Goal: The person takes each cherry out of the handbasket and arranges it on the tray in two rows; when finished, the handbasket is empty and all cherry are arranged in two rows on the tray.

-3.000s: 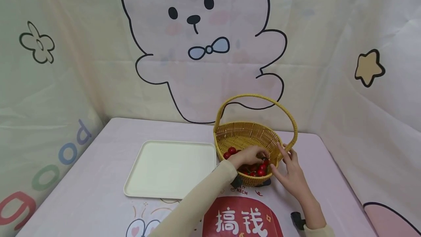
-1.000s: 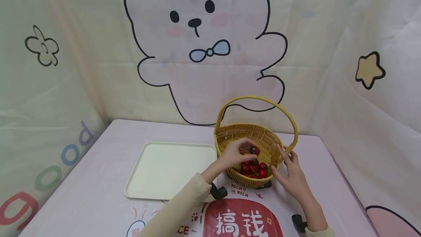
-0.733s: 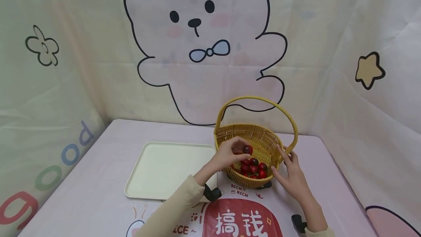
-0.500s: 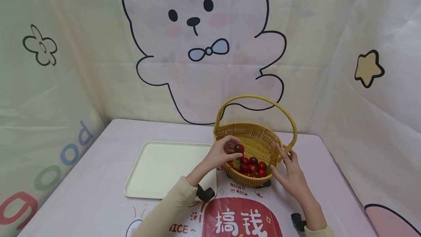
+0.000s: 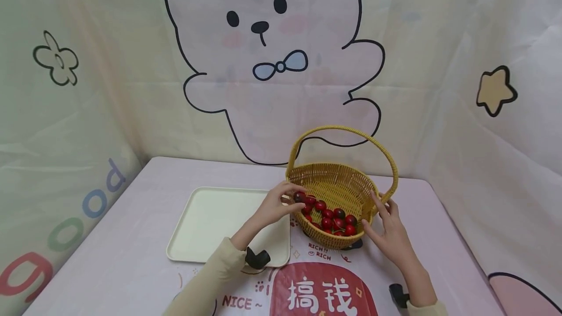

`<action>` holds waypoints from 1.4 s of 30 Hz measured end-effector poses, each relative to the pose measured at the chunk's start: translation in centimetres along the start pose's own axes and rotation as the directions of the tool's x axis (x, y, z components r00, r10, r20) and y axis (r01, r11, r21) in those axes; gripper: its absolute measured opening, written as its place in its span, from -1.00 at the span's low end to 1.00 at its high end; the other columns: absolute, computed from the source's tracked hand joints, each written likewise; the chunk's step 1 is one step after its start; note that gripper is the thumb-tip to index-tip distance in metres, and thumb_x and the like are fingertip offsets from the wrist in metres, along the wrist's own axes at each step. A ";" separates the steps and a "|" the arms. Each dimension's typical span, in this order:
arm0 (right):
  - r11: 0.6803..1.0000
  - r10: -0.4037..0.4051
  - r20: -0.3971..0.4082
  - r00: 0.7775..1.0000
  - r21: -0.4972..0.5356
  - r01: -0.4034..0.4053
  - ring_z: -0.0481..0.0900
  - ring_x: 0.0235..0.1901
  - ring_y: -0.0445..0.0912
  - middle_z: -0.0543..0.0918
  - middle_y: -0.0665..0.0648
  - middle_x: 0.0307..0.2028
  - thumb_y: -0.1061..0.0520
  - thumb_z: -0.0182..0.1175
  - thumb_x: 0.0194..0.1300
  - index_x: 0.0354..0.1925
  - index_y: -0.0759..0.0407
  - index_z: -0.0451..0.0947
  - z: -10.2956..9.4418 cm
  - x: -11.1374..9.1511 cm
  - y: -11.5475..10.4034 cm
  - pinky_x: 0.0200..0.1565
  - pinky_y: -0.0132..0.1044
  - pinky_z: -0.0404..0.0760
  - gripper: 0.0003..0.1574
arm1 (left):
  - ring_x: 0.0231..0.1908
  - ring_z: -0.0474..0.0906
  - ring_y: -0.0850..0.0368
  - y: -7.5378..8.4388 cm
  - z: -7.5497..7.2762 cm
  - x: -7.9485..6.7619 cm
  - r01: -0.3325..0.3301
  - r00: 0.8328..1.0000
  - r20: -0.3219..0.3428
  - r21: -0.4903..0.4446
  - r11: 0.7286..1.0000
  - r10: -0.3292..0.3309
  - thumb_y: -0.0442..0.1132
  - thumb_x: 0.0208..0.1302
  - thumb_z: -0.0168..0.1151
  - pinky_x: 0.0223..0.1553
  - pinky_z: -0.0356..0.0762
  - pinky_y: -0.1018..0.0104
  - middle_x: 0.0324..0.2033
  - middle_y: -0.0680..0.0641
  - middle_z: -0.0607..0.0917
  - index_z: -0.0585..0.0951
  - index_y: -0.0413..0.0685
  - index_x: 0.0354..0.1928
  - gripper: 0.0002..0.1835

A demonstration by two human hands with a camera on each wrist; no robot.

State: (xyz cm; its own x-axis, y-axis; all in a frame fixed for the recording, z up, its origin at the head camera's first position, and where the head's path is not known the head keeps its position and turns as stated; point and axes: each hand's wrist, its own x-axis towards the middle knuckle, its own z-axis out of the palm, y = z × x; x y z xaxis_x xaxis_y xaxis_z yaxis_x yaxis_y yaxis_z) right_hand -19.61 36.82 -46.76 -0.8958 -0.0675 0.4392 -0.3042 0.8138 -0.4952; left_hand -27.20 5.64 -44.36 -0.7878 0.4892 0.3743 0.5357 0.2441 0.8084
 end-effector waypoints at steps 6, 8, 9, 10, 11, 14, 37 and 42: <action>1.000 0.004 -0.001 1.000 -0.004 -0.004 0.33 0.11 0.30 0.07 0.37 0.26 0.21 0.33 0.07 0.44 -0.12 -0.07 0.0 0.0 0.1 -0.06 0.24 0.40 0.12 | -0.27 0.52 0.19 -0.7 -1.6 -0.6 0.041 0.998 -0.046 0.017 0.999 -0.040 -0.19 0.12 0.33 -0.33 0.53 0.46 -0.17 0.00 0.57 0.59 0.00 -0.03 -0.66; 1.000 0.006 -0.001 1.000 -0.006 -0.006 0.33 0.10 0.31 0.07 0.37 0.26 0.20 0.33 0.07 0.44 -0.12 -0.07 0.0 0.0 0.1 -0.07 0.25 0.40 0.12 | -0.30 0.54 0.21 -1.0 -2.0 -0.9 0.054 0.997 -0.057 0.020 0.998 -0.053 -0.17 0.11 0.34 -0.32 0.53 0.45 -0.18 0.01 0.61 0.59 -0.01 -0.04 -0.66; 1.000 0.006 0.000 1.000 -0.005 -0.006 0.33 0.10 0.32 0.07 0.38 0.25 0.21 0.33 0.07 0.44 -0.13 -0.07 0.0 0.0 0.1 -0.07 0.25 0.40 0.12 | -0.31 0.54 0.21 -1.2 -2.2 -1.0 0.060 0.996 -0.062 0.021 0.998 -0.059 -0.16 0.11 0.34 -0.31 0.53 0.45 -0.18 0.02 0.62 0.59 -0.03 -0.04 -0.65; 1.000 0.006 0.000 1.000 -0.005 -0.006 0.33 0.10 0.32 0.07 0.38 0.25 0.21 0.33 0.07 0.44 -0.13 -0.07 0.0 0.0 0.1 -0.07 0.26 0.40 0.12 | -0.32 0.54 0.22 -1.3 -2.4 -1.1 0.072 0.995 -0.067 0.021 0.997 -0.070 -0.16 0.10 0.34 -0.30 0.53 0.45 -0.18 0.03 0.64 0.59 -0.03 -0.04 -0.65; 1.000 0.007 0.001 1.000 -0.004 -0.007 0.33 0.10 0.31 0.07 0.38 0.25 0.21 0.33 0.07 0.44 -0.13 -0.07 0.0 0.0 0.1 -0.07 0.26 0.40 0.12 | -0.33 0.55 0.22 -1.5 -2.6 -1.2 0.085 0.994 -0.072 0.020 0.996 -0.083 -0.17 0.10 0.35 -0.30 0.53 0.44 -0.17 0.03 0.65 0.59 -0.03 -0.04 -0.65; 1.000 0.005 0.003 1.000 -0.002 -0.005 0.33 0.10 0.31 0.08 0.38 0.25 0.21 0.33 0.07 0.44 -0.13 -0.07 -0.1 0.0 0.0 -0.07 0.25 0.40 0.12 | -0.34 0.55 0.22 -2.0 -3.0 -1.4 0.124 0.988 -0.095 0.020 0.992 -0.121 -0.17 0.09 0.36 -0.31 0.54 0.43 -0.16 0.03 0.66 0.59 -0.01 -0.04 -0.64; 1.000 0.000 0.009 1.000 0.009 0.000 0.31 0.10 0.36 0.06 0.40 0.25 0.26 0.34 0.04 0.43 -0.02 -0.04 -0.1 0.0 0.1 -0.08 0.30 0.39 0.11 | -0.37 0.64 0.13 -5.4 -3.7 -2.9 0.282 0.957 -0.071 0.005 0.959 -0.281 -0.26 0.01 0.40 -0.35 0.56 0.36 -0.20 -0.13 0.66 0.55 -0.09 -0.10 -0.63; 1.000 0.000 0.010 1.000 0.010 0.000 0.29 0.11 0.35 0.06 0.40 0.25 0.26 0.34 0.04 0.43 -0.02 -0.04 -0.1 0.0 0.1 -0.08 0.30 0.39 0.11 | -0.44 0.57 0.20 -5.9 -2.8 -2.5 0.307 0.950 -0.073 0.068 0.949 -0.302 -0.24 -0.02 0.43 -0.40 0.52 0.41 -0.27 -0.11 0.68 0.56 -0.10 -0.16 -0.65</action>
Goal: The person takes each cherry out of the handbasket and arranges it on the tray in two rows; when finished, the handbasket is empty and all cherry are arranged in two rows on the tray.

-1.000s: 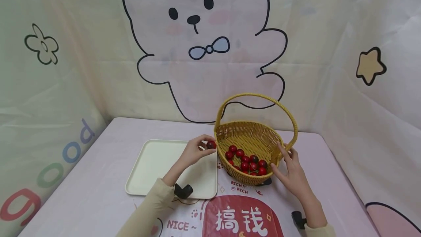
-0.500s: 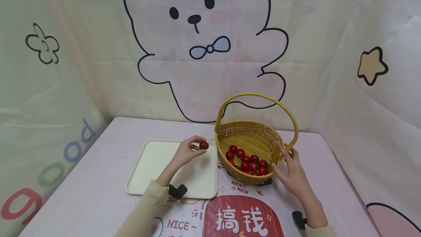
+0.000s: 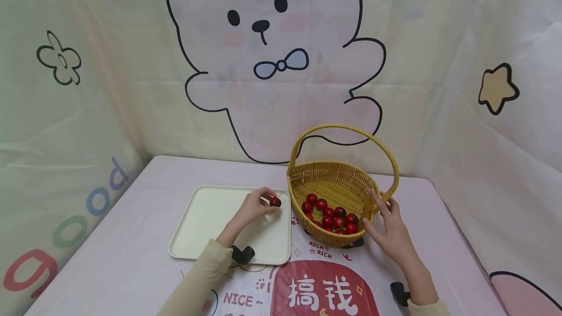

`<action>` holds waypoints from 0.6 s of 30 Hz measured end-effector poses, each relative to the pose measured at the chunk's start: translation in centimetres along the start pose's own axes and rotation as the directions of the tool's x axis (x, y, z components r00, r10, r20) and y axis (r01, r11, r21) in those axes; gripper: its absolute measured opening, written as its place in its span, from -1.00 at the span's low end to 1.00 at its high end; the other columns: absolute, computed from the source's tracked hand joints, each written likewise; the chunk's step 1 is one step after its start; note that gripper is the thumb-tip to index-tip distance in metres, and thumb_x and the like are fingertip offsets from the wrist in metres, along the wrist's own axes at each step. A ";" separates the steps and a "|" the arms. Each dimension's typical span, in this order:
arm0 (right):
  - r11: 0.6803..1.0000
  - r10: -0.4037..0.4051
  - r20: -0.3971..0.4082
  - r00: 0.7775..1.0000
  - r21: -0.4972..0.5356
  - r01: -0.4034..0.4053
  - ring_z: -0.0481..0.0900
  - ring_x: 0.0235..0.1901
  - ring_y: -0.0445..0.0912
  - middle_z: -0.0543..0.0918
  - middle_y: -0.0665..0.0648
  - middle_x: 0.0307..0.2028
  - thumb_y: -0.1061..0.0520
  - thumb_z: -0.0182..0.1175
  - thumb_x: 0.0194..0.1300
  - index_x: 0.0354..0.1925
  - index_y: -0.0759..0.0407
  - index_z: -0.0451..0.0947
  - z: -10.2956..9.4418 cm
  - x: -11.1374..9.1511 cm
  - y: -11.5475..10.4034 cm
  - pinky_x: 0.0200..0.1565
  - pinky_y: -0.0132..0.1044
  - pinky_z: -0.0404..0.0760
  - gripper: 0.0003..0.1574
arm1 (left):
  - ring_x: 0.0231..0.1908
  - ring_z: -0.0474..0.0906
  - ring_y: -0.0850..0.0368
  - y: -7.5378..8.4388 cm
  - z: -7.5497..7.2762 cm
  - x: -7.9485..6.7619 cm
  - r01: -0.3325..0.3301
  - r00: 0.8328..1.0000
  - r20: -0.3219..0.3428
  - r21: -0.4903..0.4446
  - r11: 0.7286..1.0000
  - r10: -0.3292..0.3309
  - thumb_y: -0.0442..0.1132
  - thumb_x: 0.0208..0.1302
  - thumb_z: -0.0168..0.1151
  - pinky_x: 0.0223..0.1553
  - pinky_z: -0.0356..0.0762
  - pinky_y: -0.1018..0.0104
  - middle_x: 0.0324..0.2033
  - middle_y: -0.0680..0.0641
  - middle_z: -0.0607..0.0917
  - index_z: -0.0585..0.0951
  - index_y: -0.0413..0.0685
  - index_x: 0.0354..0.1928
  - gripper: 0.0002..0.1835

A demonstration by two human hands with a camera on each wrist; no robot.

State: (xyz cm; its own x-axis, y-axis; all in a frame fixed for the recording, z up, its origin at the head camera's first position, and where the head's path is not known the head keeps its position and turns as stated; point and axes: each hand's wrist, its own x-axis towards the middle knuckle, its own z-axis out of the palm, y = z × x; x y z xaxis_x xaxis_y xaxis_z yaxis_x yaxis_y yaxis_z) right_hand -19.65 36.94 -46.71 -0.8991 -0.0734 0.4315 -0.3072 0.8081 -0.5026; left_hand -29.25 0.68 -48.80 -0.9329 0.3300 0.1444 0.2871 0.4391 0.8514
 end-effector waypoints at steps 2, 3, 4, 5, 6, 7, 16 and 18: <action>1.000 0.000 0.002 1.000 0.001 0.000 0.29 0.11 0.35 0.06 0.40 0.25 0.25 0.34 0.04 0.43 -0.03 -0.04 0.0 0.0 0.0 -0.08 0.30 0.39 0.12 | -0.47 0.54 0.21 0.0 0.4 0.1 0.018 1.000 -0.001 0.016 1.000 -0.018 -0.24 -0.05 0.44 -0.45 0.50 0.41 -0.29 -0.11 0.68 0.56 -0.11 -0.19 -0.65; 1.000 0.000 0.002 1.000 0.002 0.000 0.28 0.12 0.35 0.05 0.40 0.25 0.26 0.34 0.04 0.43 -0.03 -0.04 0.0 0.0 0.0 -0.07 0.30 0.39 0.12 | -0.47 0.54 0.20 0.0 0.6 0.2 0.025 1.000 -0.002 0.021 0.999 -0.025 -0.24 -0.06 0.45 -0.46 0.50 0.40 -0.30 -0.10 0.68 0.56 -0.11 -0.21 -0.66; 1.000 0.001 0.002 1.000 0.002 -0.001 0.28 0.12 0.35 0.05 0.40 0.25 0.25 0.34 0.04 0.44 -0.04 -0.05 0.0 0.0 0.0 -0.07 0.30 0.39 0.12 | -0.46 0.54 0.20 0.0 0.7 0.3 0.032 0.999 -0.001 0.025 0.999 -0.032 -0.24 -0.07 0.45 -0.46 0.50 0.39 -0.31 -0.10 0.67 0.56 -0.10 -0.22 -0.66; 1.000 0.001 0.002 1.000 0.002 -0.001 0.28 0.12 0.35 0.05 0.40 0.25 0.25 0.34 0.04 0.44 -0.05 -0.05 0.0 0.0 0.1 -0.07 0.30 0.39 0.13 | -0.45 0.54 0.20 -0.1 0.9 0.3 0.038 0.999 -0.003 0.031 0.999 -0.038 -0.24 -0.08 0.46 -0.44 0.50 0.39 -0.32 -0.09 0.67 0.57 -0.09 -0.23 -0.66; 1.000 0.001 0.002 1.000 0.003 -0.001 0.28 0.12 0.35 0.05 0.40 0.25 0.25 0.34 0.04 0.44 -0.05 -0.05 0.0 0.0 0.1 -0.07 0.30 0.39 0.13 | -0.43 0.54 0.19 -0.1 1.0 0.4 0.043 0.999 -0.004 0.038 0.998 -0.043 -0.24 -0.09 0.46 -0.42 0.49 0.38 -0.33 -0.08 0.68 0.58 -0.09 -0.24 -0.66; 1.000 0.002 0.002 1.000 0.003 -0.002 0.28 0.12 0.35 0.05 0.40 0.25 0.25 0.34 0.04 0.44 -0.07 -0.06 0.0 0.0 0.1 -0.07 0.30 0.39 0.13 | -0.41 0.54 0.19 -0.2 1.2 0.5 0.044 0.999 -0.005 0.048 0.998 -0.044 -0.24 -0.10 0.47 -0.38 0.48 0.37 -0.35 -0.06 0.68 0.58 -0.08 -0.24 -0.66; 1.000 0.007 0.004 1.000 0.004 -0.007 0.28 0.13 0.36 0.05 0.38 0.26 0.22 0.33 0.07 0.44 -0.12 -0.07 0.1 0.0 0.1 -0.07 0.31 0.39 0.13 | -0.43 0.47 0.22 -0.8 2.1 0.7 0.043 0.999 -0.021 0.061 0.997 -0.042 -0.22 -0.13 0.50 -0.43 0.42 0.41 -0.43 -0.02 0.64 0.57 -0.10 -0.27 -0.64; 1.000 0.007 0.003 1.000 0.002 -0.007 0.28 0.13 0.36 0.05 0.38 0.26 0.22 0.33 0.07 0.44 -0.13 -0.07 0.1 -0.1 0.1 -0.07 0.31 0.39 0.13 | -0.44 0.45 0.22 -0.8 2.2 0.7 0.043 0.999 -0.019 0.056 0.997 -0.042 -0.22 -0.13 0.50 -0.46 0.41 0.42 -0.44 -0.02 0.63 0.57 -0.10 -0.27 -0.64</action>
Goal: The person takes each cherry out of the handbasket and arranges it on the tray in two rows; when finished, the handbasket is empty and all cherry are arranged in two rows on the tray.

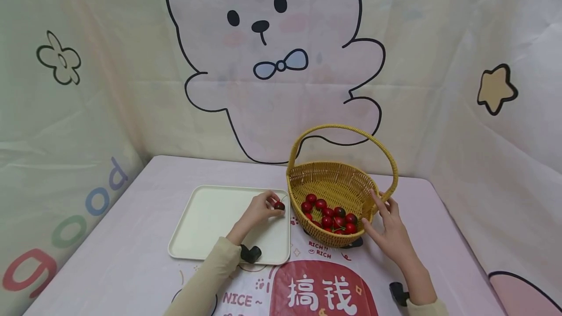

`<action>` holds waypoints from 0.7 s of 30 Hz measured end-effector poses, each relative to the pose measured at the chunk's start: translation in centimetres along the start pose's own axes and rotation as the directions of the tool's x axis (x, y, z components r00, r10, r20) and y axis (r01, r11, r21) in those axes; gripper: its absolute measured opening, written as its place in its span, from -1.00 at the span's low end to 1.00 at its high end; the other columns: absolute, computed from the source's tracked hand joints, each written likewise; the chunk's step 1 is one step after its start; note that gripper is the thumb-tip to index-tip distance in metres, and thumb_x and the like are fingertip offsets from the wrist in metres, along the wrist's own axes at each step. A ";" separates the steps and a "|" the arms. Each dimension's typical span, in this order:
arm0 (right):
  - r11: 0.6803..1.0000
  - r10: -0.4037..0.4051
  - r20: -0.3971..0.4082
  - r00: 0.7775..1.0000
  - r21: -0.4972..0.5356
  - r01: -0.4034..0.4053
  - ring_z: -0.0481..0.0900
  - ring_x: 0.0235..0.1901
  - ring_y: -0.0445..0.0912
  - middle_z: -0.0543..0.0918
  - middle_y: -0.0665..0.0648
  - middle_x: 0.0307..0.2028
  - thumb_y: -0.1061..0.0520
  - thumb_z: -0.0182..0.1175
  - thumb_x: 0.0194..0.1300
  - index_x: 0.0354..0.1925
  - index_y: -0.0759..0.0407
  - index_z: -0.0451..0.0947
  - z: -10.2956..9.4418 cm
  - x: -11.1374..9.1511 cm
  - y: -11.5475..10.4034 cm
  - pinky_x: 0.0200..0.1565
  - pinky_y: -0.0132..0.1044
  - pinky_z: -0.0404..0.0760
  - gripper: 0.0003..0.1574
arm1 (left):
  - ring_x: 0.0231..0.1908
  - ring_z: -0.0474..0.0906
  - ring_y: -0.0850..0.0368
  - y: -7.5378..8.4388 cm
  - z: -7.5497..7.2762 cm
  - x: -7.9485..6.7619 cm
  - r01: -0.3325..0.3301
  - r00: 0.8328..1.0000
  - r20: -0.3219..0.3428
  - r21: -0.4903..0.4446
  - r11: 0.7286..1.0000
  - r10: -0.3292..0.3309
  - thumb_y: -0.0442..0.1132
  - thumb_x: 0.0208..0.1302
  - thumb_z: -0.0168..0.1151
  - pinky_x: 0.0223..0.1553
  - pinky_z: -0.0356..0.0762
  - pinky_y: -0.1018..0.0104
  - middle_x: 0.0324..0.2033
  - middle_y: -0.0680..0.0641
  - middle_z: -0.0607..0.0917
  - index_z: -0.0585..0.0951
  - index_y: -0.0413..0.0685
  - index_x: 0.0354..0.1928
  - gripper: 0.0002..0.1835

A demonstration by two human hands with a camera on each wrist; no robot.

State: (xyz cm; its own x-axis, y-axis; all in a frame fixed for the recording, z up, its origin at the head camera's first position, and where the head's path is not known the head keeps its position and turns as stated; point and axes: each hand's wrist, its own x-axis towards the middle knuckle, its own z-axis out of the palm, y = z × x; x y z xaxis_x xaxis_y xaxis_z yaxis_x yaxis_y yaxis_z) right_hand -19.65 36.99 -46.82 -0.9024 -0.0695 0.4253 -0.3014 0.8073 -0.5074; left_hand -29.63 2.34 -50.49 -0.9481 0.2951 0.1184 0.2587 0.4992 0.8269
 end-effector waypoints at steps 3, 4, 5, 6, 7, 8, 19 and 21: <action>1.000 -0.003 -0.003 1.000 -0.005 0.003 0.29 0.12 0.35 0.05 0.39 0.26 0.22 0.33 0.06 0.44 -0.12 -0.07 0.0 0.0 0.0 -0.07 0.29 0.39 0.13 | -0.46 0.43 0.23 0.1 0.0 0.0 -0.003 1.000 0.003 0.002 1.000 0.003 -0.21 -0.14 0.50 -0.47 0.40 0.43 -0.45 -0.04 0.62 0.56 -0.11 -0.25 -0.62; 1.000 -0.005 -0.003 1.000 -0.006 0.005 0.29 0.12 0.34 0.06 0.39 0.26 0.23 0.33 0.06 0.44 -0.12 -0.07 0.0 0.0 0.0 -0.07 0.28 0.39 0.13 | -0.47 0.42 0.24 0.1 0.0 0.0 -0.002 1.000 0.004 0.007 1.000 0.002 -0.21 -0.14 0.50 -0.47 0.39 0.44 -0.45 -0.05 0.62 0.55 -0.11 -0.25 -0.61; 1.000 -0.006 -0.004 1.000 -0.007 0.006 0.30 0.11 0.33 0.06 0.39 0.25 0.23 0.33 0.06 0.44 -0.12 -0.07 -0.1 0.0 0.0 -0.07 0.28 0.39 0.13 | -0.47 0.42 0.24 0.1 0.0 0.0 -0.003 1.000 0.006 0.010 1.000 0.003 -0.21 -0.14 0.50 -0.47 0.39 0.44 -0.44 -0.05 0.63 0.55 -0.12 -0.24 -0.60; 1.000 -0.007 -0.004 1.000 -0.007 0.007 0.30 0.11 0.33 0.06 0.39 0.25 0.23 0.34 0.06 0.44 -0.12 -0.07 0.0 0.0 0.0 -0.07 0.28 0.39 0.13 | -0.47 0.42 0.24 0.1 0.0 -0.1 -0.004 1.000 0.008 0.014 1.000 0.004 -0.21 -0.14 0.50 -0.46 0.39 0.44 -0.44 -0.06 0.62 0.55 -0.12 -0.23 -0.59; 1.000 -0.008 -0.003 1.000 -0.007 0.008 0.30 0.11 0.33 0.06 0.39 0.25 0.23 0.34 0.06 0.44 -0.12 -0.06 0.0 0.0 0.0 -0.07 0.28 0.39 0.13 | -0.47 0.42 0.24 0.1 0.0 -0.1 -0.003 1.000 0.010 0.019 1.000 0.003 -0.20 -0.14 0.50 -0.46 0.39 0.44 -0.43 -0.06 0.62 0.55 -0.12 -0.22 -0.58; 1.000 -0.009 -0.002 1.000 -0.006 0.009 0.31 0.10 0.32 0.06 0.39 0.25 0.23 0.34 0.06 0.44 -0.12 -0.06 0.0 0.0 0.0 -0.07 0.28 0.39 0.13 | -0.48 0.42 0.24 0.1 0.0 -0.1 -0.002 1.000 0.013 0.022 1.000 0.002 -0.20 -0.14 0.50 -0.46 0.39 0.44 -0.43 -0.07 0.62 0.55 -0.13 -0.21 -0.58; 1.000 -0.011 -0.001 1.000 -0.005 0.011 0.31 0.11 0.31 0.06 0.38 0.26 0.21 0.32 0.08 0.44 -0.11 -0.06 -0.1 0.0 0.1 -0.07 0.27 0.39 0.11 | -0.45 0.49 0.20 -0.8 -0.2 -0.1 -0.107 0.994 0.020 -0.009 0.994 0.107 -0.18 -0.16 0.52 -0.43 0.46 0.39 -0.44 -0.01 0.62 0.55 -0.08 -0.26 -0.60; 1.000 -0.009 -0.001 1.000 -0.005 0.009 0.31 0.10 0.32 0.06 0.38 0.25 0.21 0.32 0.08 0.44 -0.12 -0.06 -0.1 0.0 0.0 -0.07 0.27 0.39 0.11 | -0.45 0.48 0.20 -0.8 -0.2 0.0 -0.107 0.994 0.020 -0.004 0.994 0.107 -0.21 -0.15 0.51 -0.42 0.44 0.39 -0.43 -0.02 0.64 0.56 -0.09 -0.25 -0.61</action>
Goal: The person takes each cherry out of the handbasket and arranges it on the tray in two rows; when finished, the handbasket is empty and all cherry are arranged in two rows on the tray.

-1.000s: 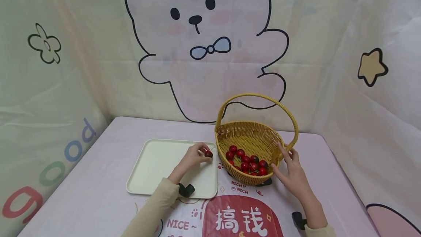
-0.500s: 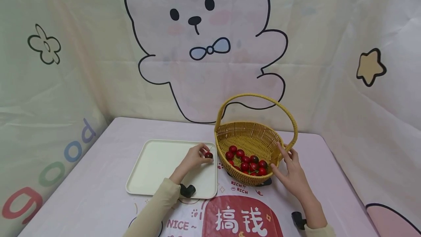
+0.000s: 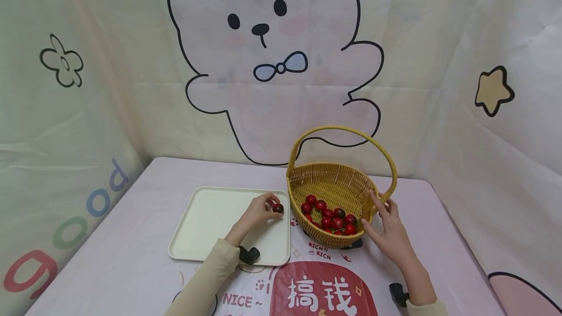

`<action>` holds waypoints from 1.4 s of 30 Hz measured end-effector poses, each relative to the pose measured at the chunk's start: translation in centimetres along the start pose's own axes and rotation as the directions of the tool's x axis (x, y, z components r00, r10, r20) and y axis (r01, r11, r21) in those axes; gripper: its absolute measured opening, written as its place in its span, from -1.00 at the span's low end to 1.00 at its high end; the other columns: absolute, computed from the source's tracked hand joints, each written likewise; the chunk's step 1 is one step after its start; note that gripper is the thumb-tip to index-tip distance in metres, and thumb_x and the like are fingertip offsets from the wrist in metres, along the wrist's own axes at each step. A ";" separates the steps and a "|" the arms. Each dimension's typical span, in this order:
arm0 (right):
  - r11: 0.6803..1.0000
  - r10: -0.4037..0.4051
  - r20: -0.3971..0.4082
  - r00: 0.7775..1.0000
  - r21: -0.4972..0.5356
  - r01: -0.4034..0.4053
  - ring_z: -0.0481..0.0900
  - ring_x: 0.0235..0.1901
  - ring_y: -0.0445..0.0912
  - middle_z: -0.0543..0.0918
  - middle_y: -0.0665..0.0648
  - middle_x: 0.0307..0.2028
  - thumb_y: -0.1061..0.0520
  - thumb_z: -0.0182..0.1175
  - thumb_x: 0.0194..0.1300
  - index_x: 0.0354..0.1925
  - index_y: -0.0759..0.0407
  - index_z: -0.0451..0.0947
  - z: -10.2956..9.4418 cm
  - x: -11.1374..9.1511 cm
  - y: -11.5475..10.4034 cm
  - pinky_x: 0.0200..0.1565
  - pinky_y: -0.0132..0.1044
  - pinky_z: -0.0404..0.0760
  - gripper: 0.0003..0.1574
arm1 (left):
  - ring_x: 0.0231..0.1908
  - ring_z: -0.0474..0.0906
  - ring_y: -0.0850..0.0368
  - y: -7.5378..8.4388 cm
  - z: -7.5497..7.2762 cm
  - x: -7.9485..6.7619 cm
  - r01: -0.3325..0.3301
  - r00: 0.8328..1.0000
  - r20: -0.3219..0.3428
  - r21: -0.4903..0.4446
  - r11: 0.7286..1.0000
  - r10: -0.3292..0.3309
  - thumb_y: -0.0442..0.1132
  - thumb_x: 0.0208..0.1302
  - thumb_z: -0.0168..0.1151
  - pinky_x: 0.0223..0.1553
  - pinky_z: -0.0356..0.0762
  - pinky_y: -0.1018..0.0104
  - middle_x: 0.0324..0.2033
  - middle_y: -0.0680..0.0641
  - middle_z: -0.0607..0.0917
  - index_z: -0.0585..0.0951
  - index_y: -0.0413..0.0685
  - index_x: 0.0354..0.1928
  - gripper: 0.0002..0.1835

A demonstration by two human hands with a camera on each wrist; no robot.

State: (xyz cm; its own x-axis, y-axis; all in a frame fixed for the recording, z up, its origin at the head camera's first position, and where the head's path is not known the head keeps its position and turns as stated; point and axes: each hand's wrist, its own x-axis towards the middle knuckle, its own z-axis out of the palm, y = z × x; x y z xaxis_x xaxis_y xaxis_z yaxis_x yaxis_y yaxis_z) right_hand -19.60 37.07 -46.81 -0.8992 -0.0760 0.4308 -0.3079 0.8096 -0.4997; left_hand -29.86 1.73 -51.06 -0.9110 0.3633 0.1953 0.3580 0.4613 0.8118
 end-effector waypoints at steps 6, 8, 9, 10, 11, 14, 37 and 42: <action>1.000 0.005 0.001 1.000 0.001 -0.005 0.30 0.11 0.32 0.06 0.39 0.26 0.22 0.33 0.07 0.44 -0.12 -0.07 0.0 -0.1 -0.1 -0.06 0.28 0.39 0.11 | -0.39 0.49 0.18 0.9 -0.2 -0.1 0.036 0.999 -0.003 0.019 0.999 -0.036 -0.32 -0.11 0.47 -0.35 0.45 0.39 -0.32 -0.08 0.66 0.59 -0.12 -0.18 -0.63; 1.000 0.005 0.000 1.000 0.004 -0.005 0.30 0.11 0.34 0.06 0.39 0.25 0.23 0.33 0.07 0.44 -0.12 -0.07 0.0 -0.1 -0.2 -0.07 0.29 0.39 0.12 | -0.38 0.49 0.19 0.9 -0.2 -0.1 0.036 0.999 0.000 0.024 0.999 -0.036 -0.31 -0.11 0.47 -0.34 0.45 0.40 -0.31 -0.08 0.66 0.60 -0.11 -0.17 -0.62; 1.000 0.006 0.000 1.000 0.006 -0.006 0.30 0.11 0.34 0.06 0.39 0.25 0.23 0.32 0.07 0.44 -0.12 -0.07 0.0 -0.1 -0.2 -0.07 0.29 0.39 0.12 | -0.37 0.50 0.19 1.0 -0.2 0.0 0.040 0.999 0.002 0.027 0.999 -0.040 -0.31 -0.10 0.47 -0.32 0.45 0.40 -0.30 -0.08 0.66 0.60 -0.10 -0.17 -0.62; 1.000 0.006 0.000 1.000 0.008 -0.006 0.29 0.11 0.35 0.06 0.40 0.25 0.23 0.32 0.07 0.44 -0.13 -0.07 0.0 -0.1 -0.3 -0.07 0.30 0.39 0.12 | -0.37 0.50 0.18 0.9 -0.2 0.0 0.038 0.999 0.004 0.027 0.999 -0.038 -0.31 -0.10 0.47 -0.32 0.46 0.40 -0.30 -0.08 0.66 0.60 -0.10 -0.17 -0.62; 1.000 0.007 -0.001 1.000 0.010 -0.007 0.29 0.11 0.35 0.06 0.40 0.25 0.23 0.32 0.07 0.44 -0.13 -0.07 0.0 -0.1 -0.3 -0.07 0.31 0.39 0.12 | -0.36 0.51 0.17 1.0 -0.2 0.0 0.038 0.999 0.006 0.026 0.999 -0.038 -0.31 -0.10 0.47 -0.31 0.46 0.39 -0.29 -0.08 0.66 0.60 -0.10 -0.16 -0.62; 1.000 0.006 -0.002 1.000 0.013 -0.006 0.29 0.11 0.35 0.05 0.39 0.26 0.22 0.32 0.08 0.44 -0.13 -0.07 0.0 0.0 -0.3 -0.06 0.31 0.39 0.11 | -0.34 0.51 0.16 1.0 -0.3 0.1 0.039 0.999 0.009 0.021 0.999 -0.039 -0.32 -0.09 0.46 -0.29 0.46 0.38 -0.28 -0.08 0.67 0.60 -0.10 -0.15 -0.62; 1.000 -0.007 -0.013 1.000 -0.004 0.007 0.33 0.09 0.33 0.07 0.39 0.26 0.22 0.33 0.07 0.43 -0.11 -0.04 0.1 -0.1 0.1 -0.07 0.27 0.40 0.10 | -0.36 0.55 0.09 4.1 -1.9 0.5 0.000 1.000 0.015 0.081 0.997 -0.001 -0.29 0.01 0.39 -0.34 0.50 0.35 -0.17 -0.21 0.61 0.58 -0.14 -0.07 -0.62; 1.000 -0.019 -0.019 1.000 -0.011 0.019 0.33 0.08 0.31 0.07 0.41 0.25 0.24 0.33 0.06 0.43 -0.08 -0.03 0.1 -0.2 0.0 -0.07 0.26 0.41 0.10 | -0.27 0.56 0.00 5.4 -2.0 1.0 -0.035 0.999 0.018 0.092 0.995 0.034 -0.26 0.06 0.37 -0.27 0.51 0.33 -0.16 -0.21 0.63 0.57 -0.17 -0.06 -0.63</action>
State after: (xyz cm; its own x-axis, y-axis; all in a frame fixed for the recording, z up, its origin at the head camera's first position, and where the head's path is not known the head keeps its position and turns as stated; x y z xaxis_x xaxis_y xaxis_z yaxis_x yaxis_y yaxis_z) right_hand -19.46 37.03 -46.98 -0.8870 -0.0801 0.4548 -0.3213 0.8144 -0.4832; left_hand -29.27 2.99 -45.40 -0.8945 0.3932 0.2128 0.4074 0.5205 0.7504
